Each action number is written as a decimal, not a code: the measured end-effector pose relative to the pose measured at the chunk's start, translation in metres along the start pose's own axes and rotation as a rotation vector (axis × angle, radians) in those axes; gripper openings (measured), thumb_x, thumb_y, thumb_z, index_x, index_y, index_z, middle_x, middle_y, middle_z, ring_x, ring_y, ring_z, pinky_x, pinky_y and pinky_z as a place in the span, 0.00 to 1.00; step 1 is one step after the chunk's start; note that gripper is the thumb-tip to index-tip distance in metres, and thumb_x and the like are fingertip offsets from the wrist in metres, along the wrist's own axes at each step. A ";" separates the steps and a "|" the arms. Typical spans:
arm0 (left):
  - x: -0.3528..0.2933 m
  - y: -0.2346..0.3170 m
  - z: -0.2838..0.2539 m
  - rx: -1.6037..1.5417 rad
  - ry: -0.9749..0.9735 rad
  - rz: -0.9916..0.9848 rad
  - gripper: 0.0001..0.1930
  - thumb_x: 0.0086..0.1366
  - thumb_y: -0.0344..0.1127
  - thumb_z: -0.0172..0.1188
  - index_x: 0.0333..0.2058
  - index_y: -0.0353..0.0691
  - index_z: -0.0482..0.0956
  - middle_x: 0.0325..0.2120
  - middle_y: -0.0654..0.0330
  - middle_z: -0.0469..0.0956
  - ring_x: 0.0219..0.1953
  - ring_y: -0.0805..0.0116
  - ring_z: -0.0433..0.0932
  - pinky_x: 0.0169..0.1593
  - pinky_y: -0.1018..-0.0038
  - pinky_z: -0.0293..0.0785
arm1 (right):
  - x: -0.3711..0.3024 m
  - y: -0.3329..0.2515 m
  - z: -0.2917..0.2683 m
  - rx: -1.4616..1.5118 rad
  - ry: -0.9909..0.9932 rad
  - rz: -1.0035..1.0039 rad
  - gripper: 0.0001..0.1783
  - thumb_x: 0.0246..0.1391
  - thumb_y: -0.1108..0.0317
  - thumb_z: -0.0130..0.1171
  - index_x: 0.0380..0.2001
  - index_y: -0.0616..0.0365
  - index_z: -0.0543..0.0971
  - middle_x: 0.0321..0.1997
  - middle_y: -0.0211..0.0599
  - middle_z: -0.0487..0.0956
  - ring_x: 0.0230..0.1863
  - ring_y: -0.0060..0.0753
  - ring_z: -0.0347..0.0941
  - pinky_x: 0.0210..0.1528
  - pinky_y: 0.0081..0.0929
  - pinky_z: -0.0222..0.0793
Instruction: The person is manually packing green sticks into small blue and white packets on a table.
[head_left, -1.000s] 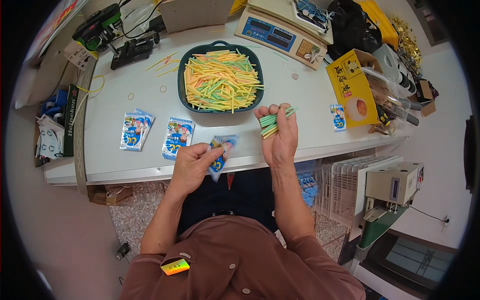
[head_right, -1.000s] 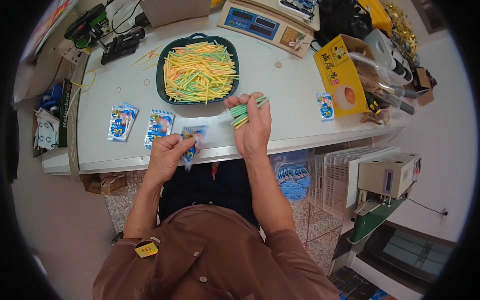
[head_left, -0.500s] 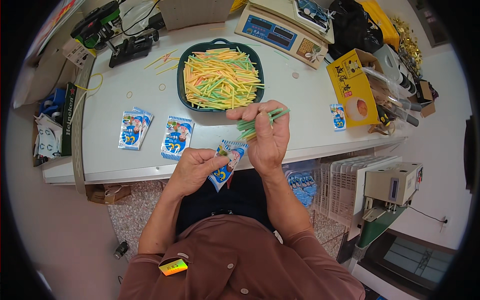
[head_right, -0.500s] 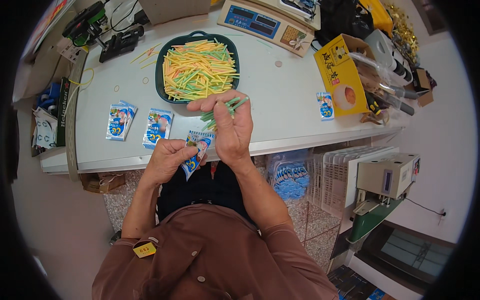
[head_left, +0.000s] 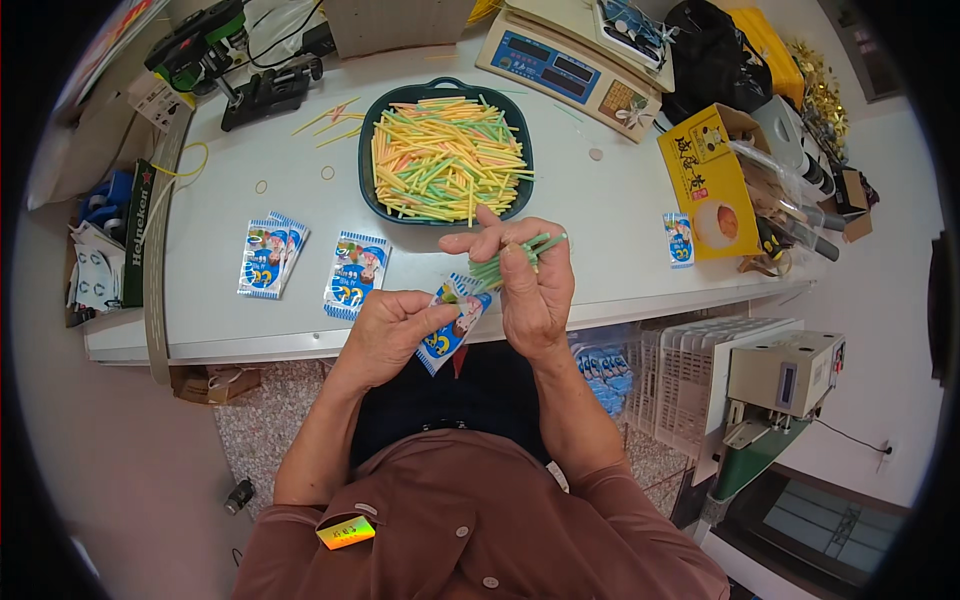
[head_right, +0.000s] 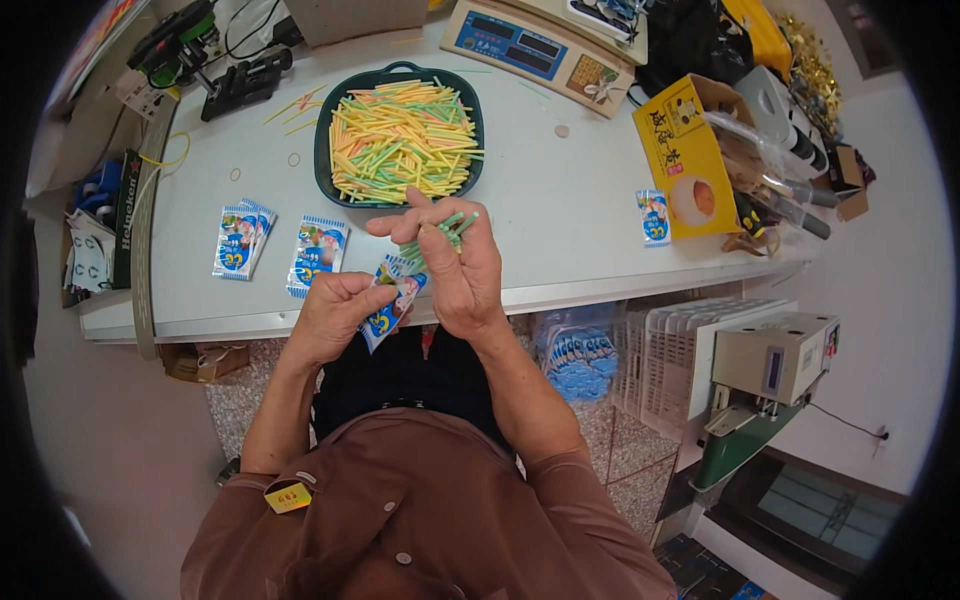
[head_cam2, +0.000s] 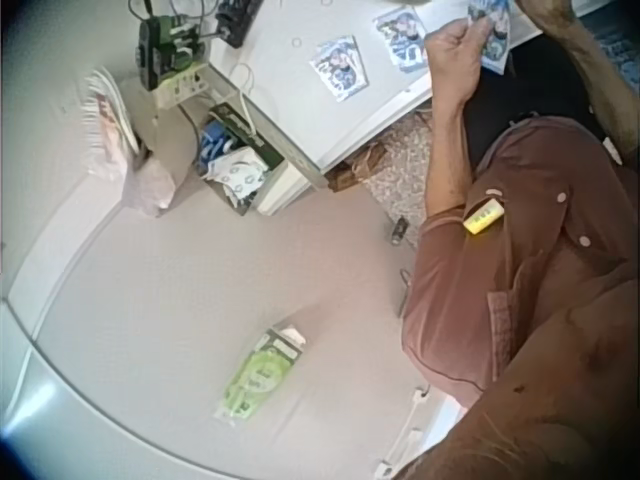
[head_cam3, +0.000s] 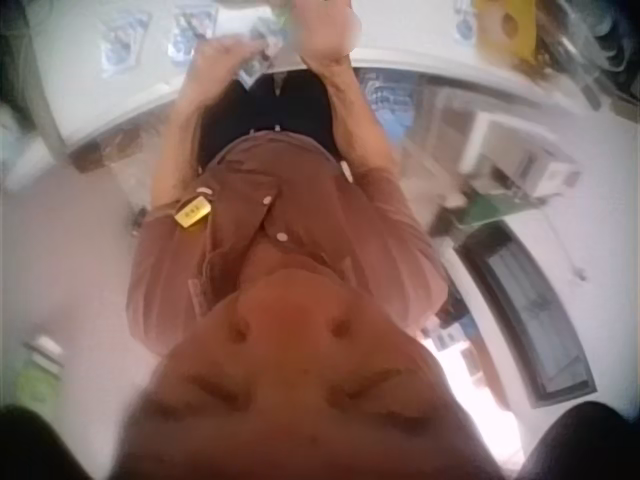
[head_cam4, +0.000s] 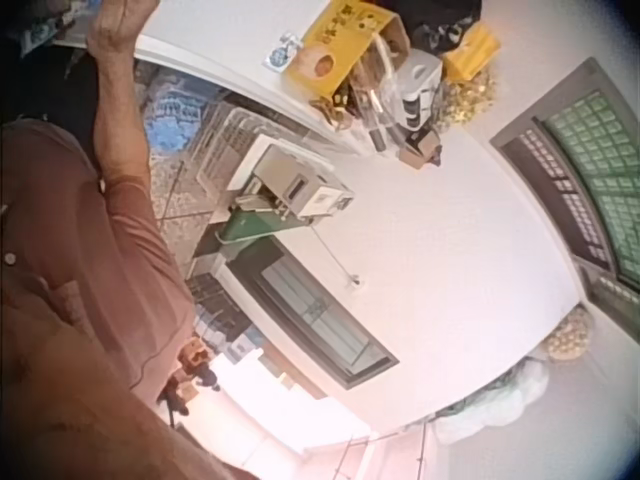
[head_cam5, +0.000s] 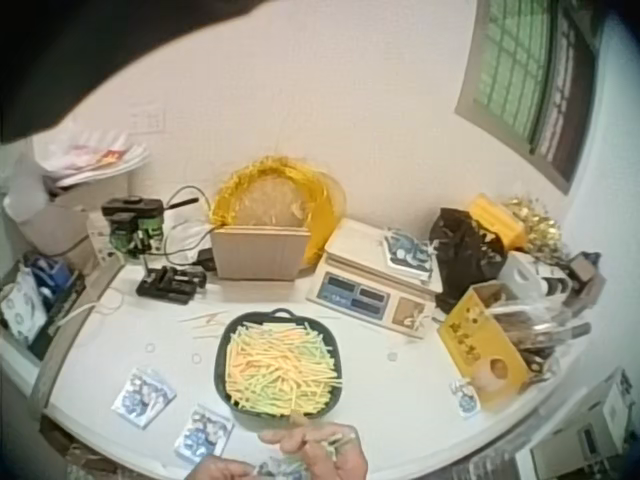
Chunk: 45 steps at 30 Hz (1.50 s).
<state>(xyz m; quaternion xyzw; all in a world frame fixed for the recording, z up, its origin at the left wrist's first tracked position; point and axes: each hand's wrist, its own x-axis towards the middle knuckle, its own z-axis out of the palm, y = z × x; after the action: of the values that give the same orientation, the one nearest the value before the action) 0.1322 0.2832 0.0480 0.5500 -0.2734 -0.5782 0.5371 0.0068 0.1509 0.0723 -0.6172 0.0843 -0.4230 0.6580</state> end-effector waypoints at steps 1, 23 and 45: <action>0.001 -0.001 -0.001 0.000 0.001 0.000 0.12 0.69 0.35 0.60 0.36 0.29 0.84 0.28 0.59 0.84 0.30 0.76 0.80 0.36 0.80 0.76 | -0.001 0.001 0.000 0.001 -0.001 0.000 0.10 0.71 0.64 0.44 0.48 0.57 0.64 0.39 0.34 0.74 0.49 0.45 0.80 0.73 0.57 0.45; 0.006 -0.003 0.007 -0.004 0.200 0.130 0.11 0.66 0.33 0.64 0.41 0.30 0.85 0.29 0.65 0.84 0.30 0.85 0.76 0.34 0.85 0.73 | -0.002 0.021 0.003 0.470 0.201 0.472 0.10 0.71 0.65 0.44 0.42 0.61 0.70 0.42 0.44 0.78 0.55 0.47 0.76 0.54 0.44 0.75; 0.007 -0.018 0.013 -0.120 0.236 0.186 0.12 0.64 0.27 0.64 0.46 0.30 0.81 0.36 0.60 0.84 0.35 0.80 0.80 0.39 0.83 0.77 | -0.004 0.024 0.001 0.257 -0.073 0.622 0.23 0.70 0.59 0.42 0.48 0.70 0.77 0.47 0.46 0.80 0.52 0.36 0.75 0.58 0.32 0.68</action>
<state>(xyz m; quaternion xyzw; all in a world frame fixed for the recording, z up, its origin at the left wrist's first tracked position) 0.1152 0.2782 0.0326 0.5533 -0.2233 -0.4727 0.6485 0.0163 0.1511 0.0495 -0.4889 0.1909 -0.1867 0.8305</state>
